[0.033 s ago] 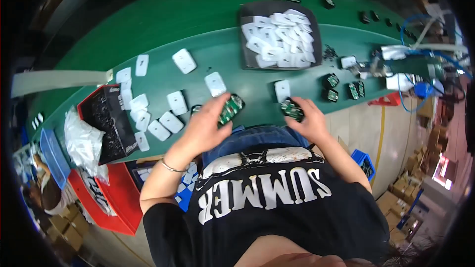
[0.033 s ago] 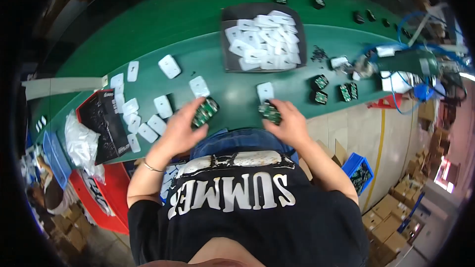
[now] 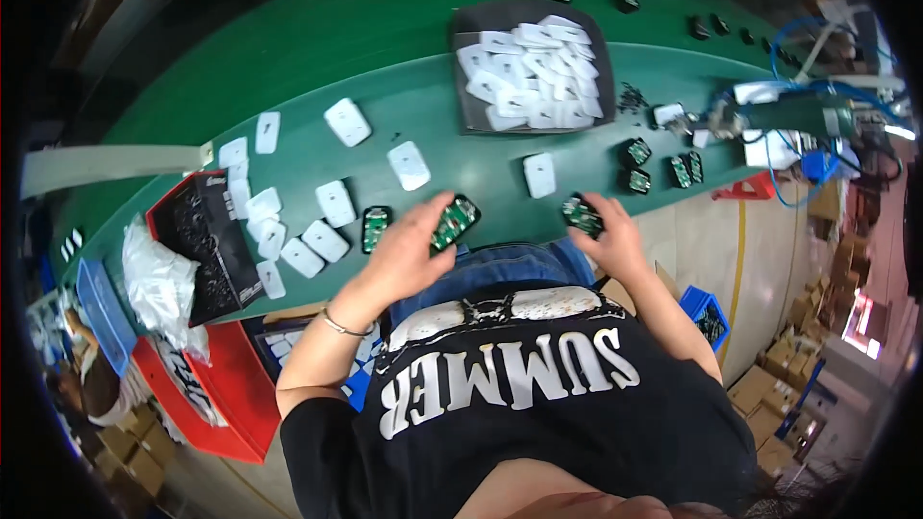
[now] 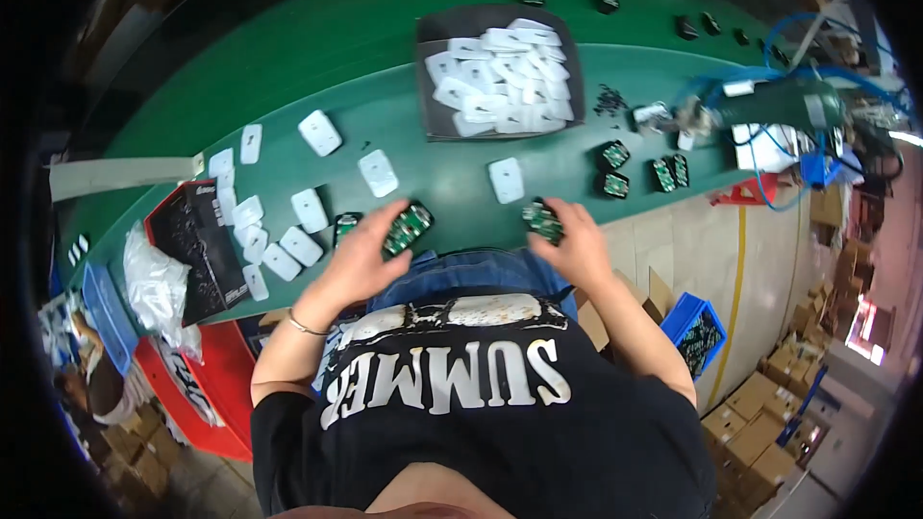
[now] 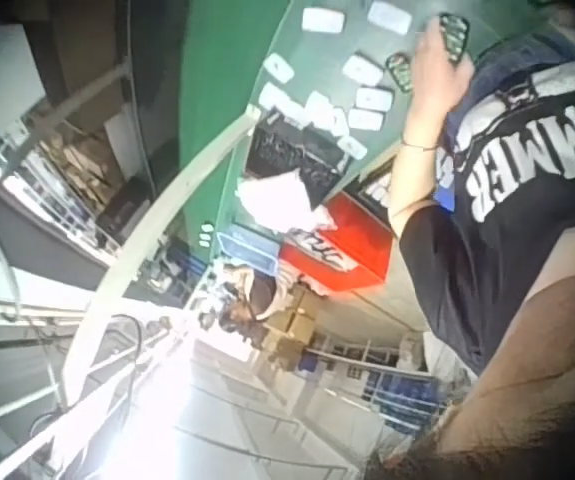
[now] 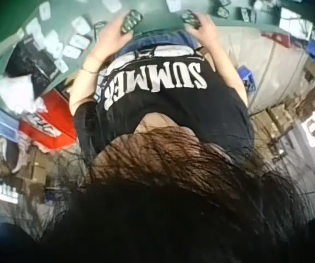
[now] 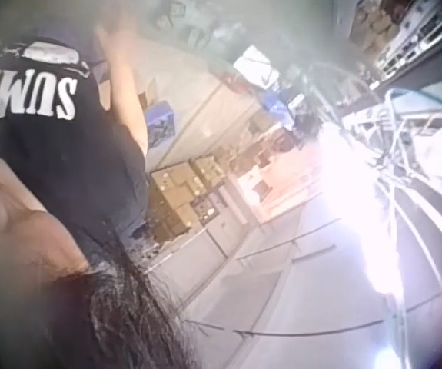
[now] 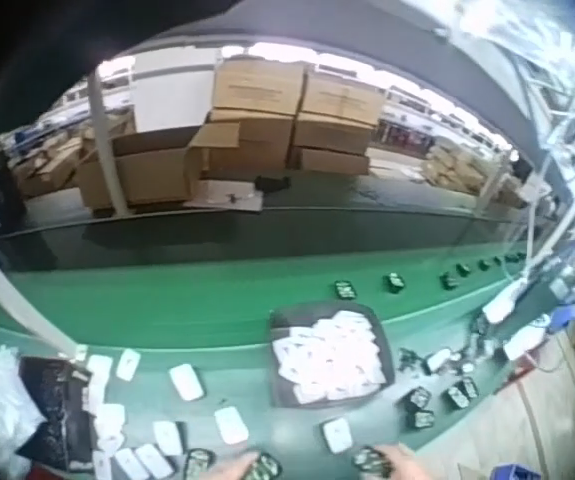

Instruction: The person assembles electronic components by connecting circuit boards, plastic casings, and wires, then fastens them together with screws using a pneumatic screwdriver.

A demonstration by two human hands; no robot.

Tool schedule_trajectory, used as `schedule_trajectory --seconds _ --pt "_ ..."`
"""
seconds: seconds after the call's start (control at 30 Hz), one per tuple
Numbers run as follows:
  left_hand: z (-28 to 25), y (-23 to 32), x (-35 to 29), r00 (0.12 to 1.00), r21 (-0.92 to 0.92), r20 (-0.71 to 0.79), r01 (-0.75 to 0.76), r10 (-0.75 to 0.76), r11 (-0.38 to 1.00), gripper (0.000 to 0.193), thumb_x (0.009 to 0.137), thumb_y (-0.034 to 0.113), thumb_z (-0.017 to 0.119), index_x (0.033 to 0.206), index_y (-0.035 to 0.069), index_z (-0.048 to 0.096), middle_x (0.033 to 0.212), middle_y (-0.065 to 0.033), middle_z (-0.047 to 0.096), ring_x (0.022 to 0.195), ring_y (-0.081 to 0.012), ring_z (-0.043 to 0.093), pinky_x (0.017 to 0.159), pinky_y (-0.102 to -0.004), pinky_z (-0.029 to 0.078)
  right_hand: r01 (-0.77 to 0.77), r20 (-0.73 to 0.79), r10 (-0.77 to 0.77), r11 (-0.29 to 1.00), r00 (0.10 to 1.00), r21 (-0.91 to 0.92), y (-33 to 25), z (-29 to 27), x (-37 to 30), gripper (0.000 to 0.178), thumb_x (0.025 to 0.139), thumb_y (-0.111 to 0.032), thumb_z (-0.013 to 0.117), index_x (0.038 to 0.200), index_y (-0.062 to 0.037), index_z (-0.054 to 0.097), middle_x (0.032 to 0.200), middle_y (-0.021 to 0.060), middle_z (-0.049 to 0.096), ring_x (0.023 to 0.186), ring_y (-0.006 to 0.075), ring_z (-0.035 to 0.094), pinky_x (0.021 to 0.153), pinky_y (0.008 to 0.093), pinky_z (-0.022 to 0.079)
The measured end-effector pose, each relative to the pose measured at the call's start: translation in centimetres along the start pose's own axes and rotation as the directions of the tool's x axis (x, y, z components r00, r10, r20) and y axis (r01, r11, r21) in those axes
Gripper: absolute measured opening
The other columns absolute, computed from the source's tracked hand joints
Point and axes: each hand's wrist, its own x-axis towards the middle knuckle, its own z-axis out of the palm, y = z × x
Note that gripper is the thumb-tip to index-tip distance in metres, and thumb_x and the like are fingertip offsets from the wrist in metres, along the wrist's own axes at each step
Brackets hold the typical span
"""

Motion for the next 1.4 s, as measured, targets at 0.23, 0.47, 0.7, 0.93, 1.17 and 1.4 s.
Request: schedule_trajectory --seconds 0.23,0.47,0.7,0.93,1.17,1.4 --pt "13.0 3.0 7.1 0.966 0.005 0.221 -0.138 0.133 0.990 0.058 0.071 0.013 0.061 0.123 0.001 0.037 0.113 -0.0210 0.050 0.105 -0.0355 0.049 0.088 -0.0393 0.042 -0.468 -0.310 0.403 0.866 0.861 -0.173 18.5 -3.5 -5.7 0.047 0.069 -0.027 0.066 0.111 -0.0093 0.053 0.096 0.0140 0.055 0.089 0.0328 0.055 0.074 0.0415 0.046" --pt "22.2 5.8 14.9 0.985 0.308 0.035 -0.174 0.172 0.935 0.050 0.070 0.011 0.063 0.113 -0.001 0.041 0.102 -0.0187 0.052 0.092 -0.0336 0.052 0.081 -0.0393 0.045 -0.338 -0.456 0.251 0.934 0.854 -0.119 24.4 -1.3 -1.0 0.053 0.069 -0.026 0.070 0.115 -0.0064 0.051 0.107 0.0164 0.052 0.100 0.0339 0.048 0.086 0.0405 0.040" --pt "22.4 7.6 15.9 0.989 0.384 -0.067 -0.095 0.131 0.918 0.060 0.071 0.019 0.067 0.121 0.000 0.038 0.121 -0.0205 0.042 0.102 -0.0359 0.048 0.085 -0.0398 0.044 -0.306 -0.476 0.255 0.952 0.842 -0.032 21.9 -0.8 -2.1 0.063 0.073 -0.024 0.070 0.126 -0.0038 0.041 0.125 0.0199 0.042 0.114 0.0359 0.040 0.092 0.0419 0.037" --pt "16.8 5.7 7.7 0.979 0.067 0.168 -0.130 0.117 0.989 0.037 0.079 0.022 0.061 0.110 0.005 0.052 0.105 -0.0133 0.055 0.093 -0.0294 0.056 0.080 -0.0372 0.046 -0.373 -0.367 0.438 0.897 0.820 0.237 25.4 3.6 -13.3 0.039 0.082 -0.014 0.060 0.116 -0.0020 0.047 0.109 0.0175 0.052 0.097 0.0277 0.052 0.074 0.0341 0.046" --pt "13.3 -1.2 1.7 0.983 0.329 0.023 -0.181 0.184 0.927 0.029 0.076 0.020 0.063 0.101 0.005 0.059 0.102 -0.0118 0.059 0.098 -0.0292 0.054 0.085 -0.0375 0.044 -0.854 0.207 0.913 0.222 0.351 0.470 37.6 21.0 -30.4 0.036 0.085 -0.032 0.053 0.094 0.0020 0.060 0.091 0.0137 0.060 0.089 0.0230 0.056 0.074 0.0363 0.046" --pt "17.1 -3.7 1.0 0.957 0.571 -0.013 -0.230 0.289 0.788 0.040 0.072 0.016 0.064 0.109 0.005 0.052 0.117 -0.0182 0.045 0.109 -0.0382 0.042 0.095 -0.0471 0.034 -0.692 0.055 0.918 0.257 0.394 0.674 44.5 18.0 -26.1 0.036 0.085 -0.033 0.053 0.094 0.0015 0.060 0.090 0.0134 0.060 0.088 0.0230 0.056 0.074 0.0362 0.046"
